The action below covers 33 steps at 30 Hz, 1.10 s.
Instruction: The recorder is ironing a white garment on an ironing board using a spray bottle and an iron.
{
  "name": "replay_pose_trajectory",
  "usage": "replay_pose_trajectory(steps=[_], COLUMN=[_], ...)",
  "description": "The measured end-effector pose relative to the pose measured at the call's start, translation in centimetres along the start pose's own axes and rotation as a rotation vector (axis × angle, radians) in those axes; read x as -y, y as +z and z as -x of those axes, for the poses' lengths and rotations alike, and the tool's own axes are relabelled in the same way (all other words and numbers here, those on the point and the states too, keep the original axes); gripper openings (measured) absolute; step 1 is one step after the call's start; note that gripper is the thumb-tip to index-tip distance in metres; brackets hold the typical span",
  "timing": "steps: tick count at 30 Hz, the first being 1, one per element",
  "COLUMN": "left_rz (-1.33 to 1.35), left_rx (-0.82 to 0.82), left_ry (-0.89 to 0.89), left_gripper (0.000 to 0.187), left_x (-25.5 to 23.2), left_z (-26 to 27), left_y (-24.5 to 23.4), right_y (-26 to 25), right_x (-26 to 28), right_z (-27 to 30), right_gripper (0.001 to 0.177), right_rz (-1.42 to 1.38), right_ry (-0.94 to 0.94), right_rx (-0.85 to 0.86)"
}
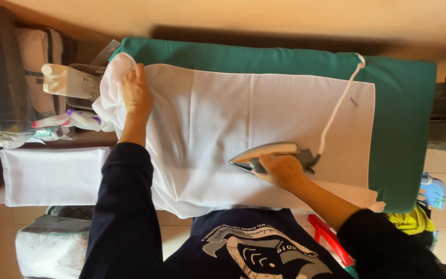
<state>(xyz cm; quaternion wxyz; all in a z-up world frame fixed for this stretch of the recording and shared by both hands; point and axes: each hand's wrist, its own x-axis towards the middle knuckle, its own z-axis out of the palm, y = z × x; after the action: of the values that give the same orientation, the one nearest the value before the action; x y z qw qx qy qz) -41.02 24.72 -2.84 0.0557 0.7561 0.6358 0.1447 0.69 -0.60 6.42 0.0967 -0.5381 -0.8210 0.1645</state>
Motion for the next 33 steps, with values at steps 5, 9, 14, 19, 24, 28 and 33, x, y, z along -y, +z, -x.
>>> replay_pose_trajectory(steps=[5,9,14,19,24,28,33], left_rz=[0.005,-0.033,-0.152,0.087,-0.148,-0.184,-0.099], left_rx=[-0.139,-0.131,-0.202,0.041,0.034,-0.077,-0.186], left_ry=[0.025,0.052,0.165,0.312,0.185,0.063,-0.105], left_gripper=[0.049,0.063,0.069,0.044,0.022,0.011,0.012], left_x=[0.9,-1.2,-5.1,-9.1,-5.7,-4.2,-5.3], left_z=[1.1,2.6,7.5,13.4,17.6,19.2,20.6], left_y=[-3.6,-5.7,-4.7,-4.9,-4.2,-5.4,-6.5], right_y=[0.8,-0.6,-2.8,-0.5,-0.4,2.0,4.1], right_x=[0.4,-2.5,-4.6,-3.4,2.5,3.8,6.9], right_z=[-7.1,-13.8,-21.7,-20.7,-10.9,-5.5,-7.7], right_gripper=[0.047,0.054,0.056,0.052,0.05,0.048,0.047], right_rz=[0.149,0.211,0.246,0.158,0.101,0.078,0.055], right_ry=[-0.049,-0.084,0.099,0.235,0.115,0.007,-0.139], right_rx=[0.094,-0.02,-0.061,-0.135,0.001,0.173,0.134])
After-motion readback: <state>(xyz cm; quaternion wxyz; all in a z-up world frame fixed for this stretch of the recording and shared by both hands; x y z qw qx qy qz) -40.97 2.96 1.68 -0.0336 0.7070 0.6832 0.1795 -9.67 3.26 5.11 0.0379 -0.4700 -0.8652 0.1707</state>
